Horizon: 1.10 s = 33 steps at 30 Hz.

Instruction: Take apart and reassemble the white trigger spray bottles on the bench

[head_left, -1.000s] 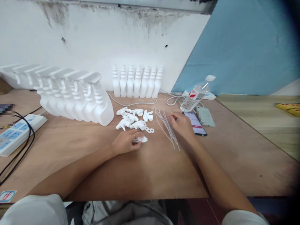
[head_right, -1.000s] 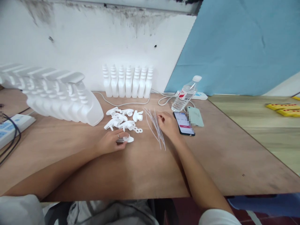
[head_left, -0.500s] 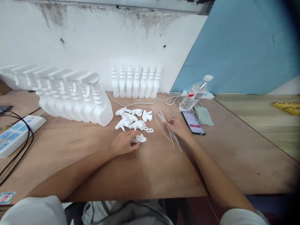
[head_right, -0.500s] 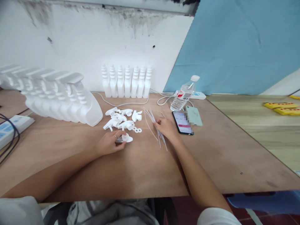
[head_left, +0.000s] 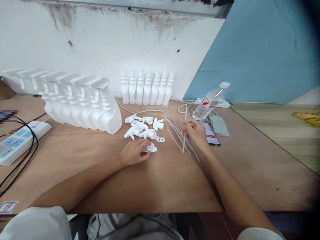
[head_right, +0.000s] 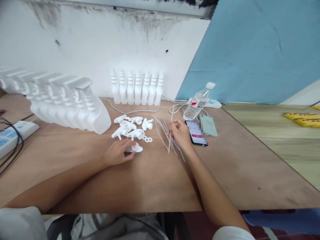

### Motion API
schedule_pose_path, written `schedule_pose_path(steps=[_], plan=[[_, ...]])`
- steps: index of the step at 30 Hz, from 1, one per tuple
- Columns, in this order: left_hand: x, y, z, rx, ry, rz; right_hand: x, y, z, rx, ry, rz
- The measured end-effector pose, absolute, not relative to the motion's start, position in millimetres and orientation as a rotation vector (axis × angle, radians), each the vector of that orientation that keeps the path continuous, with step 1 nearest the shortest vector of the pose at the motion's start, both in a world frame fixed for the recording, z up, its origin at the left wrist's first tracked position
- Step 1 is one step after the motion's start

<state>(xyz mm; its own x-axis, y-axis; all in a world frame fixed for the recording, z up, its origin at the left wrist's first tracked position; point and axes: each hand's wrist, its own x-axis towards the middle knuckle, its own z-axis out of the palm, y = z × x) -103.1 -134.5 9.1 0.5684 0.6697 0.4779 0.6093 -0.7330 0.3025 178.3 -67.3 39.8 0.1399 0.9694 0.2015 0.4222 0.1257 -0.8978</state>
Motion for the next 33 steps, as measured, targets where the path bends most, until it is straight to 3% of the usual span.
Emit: schedule_pose_path(steps=[3,9,33], plan=[[-103.0,-135.1,9.8,2.608,1.13,0.845,161.4,-80.7,52.5,-1.151,-1.374,1.007],[-101.5,-135.0,9.4,2.54,1.106,0.828,131.2,-104.7,59.5,-0.8,-1.419,1.092],[-102.0,-133.6,10.0,2.557,1.076,0.832,121.3,-120.5,60.0,-0.684,-1.642,0.949]])
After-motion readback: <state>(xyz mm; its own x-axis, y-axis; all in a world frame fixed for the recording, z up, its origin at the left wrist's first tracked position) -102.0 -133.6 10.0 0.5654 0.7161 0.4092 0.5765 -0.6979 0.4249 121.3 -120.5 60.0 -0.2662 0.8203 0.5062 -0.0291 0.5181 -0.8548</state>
